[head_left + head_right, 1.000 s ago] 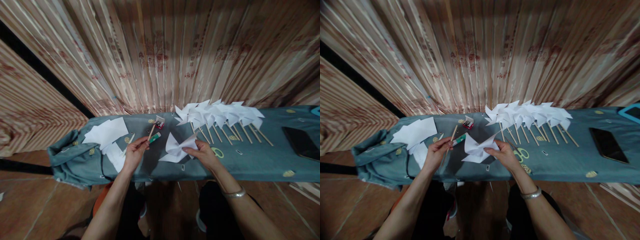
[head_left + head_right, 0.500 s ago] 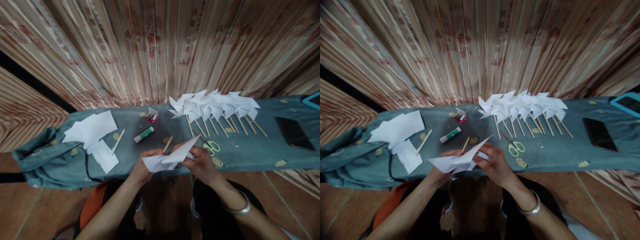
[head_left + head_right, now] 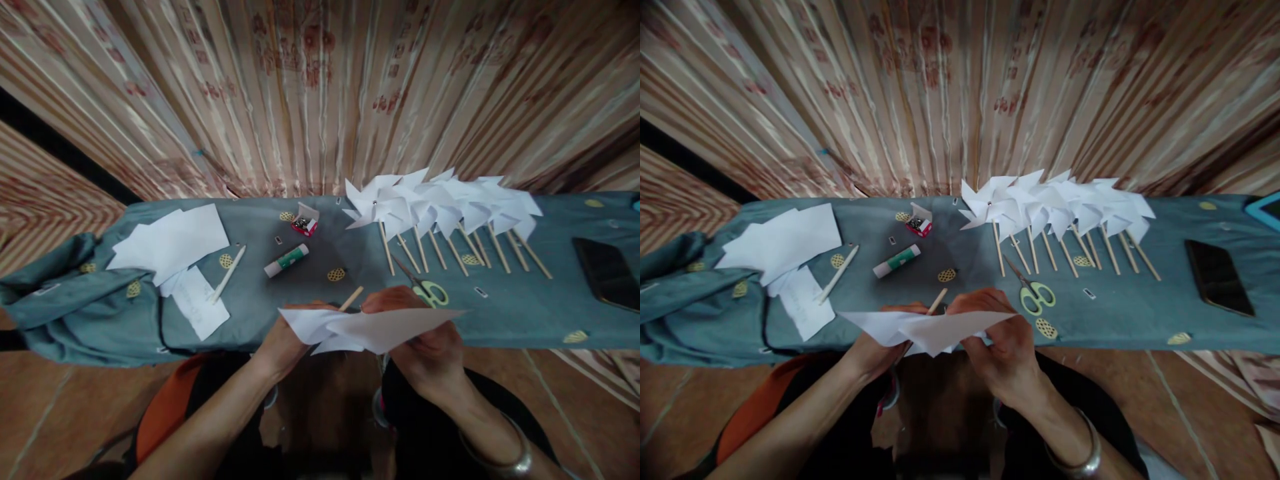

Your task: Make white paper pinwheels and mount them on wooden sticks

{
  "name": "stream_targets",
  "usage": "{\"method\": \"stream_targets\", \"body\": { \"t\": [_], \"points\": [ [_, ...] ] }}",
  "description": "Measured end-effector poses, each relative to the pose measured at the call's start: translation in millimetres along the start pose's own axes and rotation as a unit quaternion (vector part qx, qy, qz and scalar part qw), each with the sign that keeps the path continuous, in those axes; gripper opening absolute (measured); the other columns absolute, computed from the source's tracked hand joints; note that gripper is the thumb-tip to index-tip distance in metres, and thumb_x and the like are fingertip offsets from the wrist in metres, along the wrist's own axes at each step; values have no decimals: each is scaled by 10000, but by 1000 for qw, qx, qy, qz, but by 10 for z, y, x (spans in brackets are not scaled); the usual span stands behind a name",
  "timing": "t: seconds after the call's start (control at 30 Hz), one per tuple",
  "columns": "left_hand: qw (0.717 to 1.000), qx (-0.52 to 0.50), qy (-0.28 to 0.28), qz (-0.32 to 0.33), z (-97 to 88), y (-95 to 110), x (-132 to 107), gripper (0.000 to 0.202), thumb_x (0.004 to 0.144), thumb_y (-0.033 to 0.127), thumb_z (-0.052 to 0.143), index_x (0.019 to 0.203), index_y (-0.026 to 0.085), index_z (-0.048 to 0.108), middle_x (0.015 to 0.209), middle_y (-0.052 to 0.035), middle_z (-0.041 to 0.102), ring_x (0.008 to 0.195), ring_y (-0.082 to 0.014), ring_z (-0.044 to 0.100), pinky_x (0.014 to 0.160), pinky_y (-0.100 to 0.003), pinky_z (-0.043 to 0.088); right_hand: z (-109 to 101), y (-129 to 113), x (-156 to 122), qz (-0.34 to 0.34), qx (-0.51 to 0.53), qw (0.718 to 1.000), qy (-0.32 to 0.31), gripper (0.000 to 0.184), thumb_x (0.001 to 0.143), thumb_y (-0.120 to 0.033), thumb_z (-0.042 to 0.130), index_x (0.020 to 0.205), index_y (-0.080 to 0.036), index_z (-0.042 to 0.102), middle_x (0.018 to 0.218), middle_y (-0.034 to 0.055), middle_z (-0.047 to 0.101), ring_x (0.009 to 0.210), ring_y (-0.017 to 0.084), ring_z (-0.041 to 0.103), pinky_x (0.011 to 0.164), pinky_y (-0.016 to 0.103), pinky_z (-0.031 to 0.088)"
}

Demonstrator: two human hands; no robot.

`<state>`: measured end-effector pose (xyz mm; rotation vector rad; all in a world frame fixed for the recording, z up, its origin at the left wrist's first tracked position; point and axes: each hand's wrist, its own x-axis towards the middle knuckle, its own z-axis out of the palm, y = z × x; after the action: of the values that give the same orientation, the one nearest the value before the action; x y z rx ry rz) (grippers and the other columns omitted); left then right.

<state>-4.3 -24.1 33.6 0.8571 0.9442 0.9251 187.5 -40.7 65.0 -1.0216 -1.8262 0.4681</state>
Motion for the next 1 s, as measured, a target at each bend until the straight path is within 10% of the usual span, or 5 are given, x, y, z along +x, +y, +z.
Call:
{"method": "stream_targets", "body": {
  "t": [1.0],
  "points": [
    [998, -14, -12, -54, 24, 36, -61, 167, 607, 329, 798, 639, 167, 774, 722, -65, 671, 595, -131, 550, 540, -232, 411, -56, -23, -57, -33, -58, 997, -38, 215, 877, -192, 539, 1068, -277, 589, 929, 31, 708, 882, 231, 648, 774, 412, 513]
  ]
}}
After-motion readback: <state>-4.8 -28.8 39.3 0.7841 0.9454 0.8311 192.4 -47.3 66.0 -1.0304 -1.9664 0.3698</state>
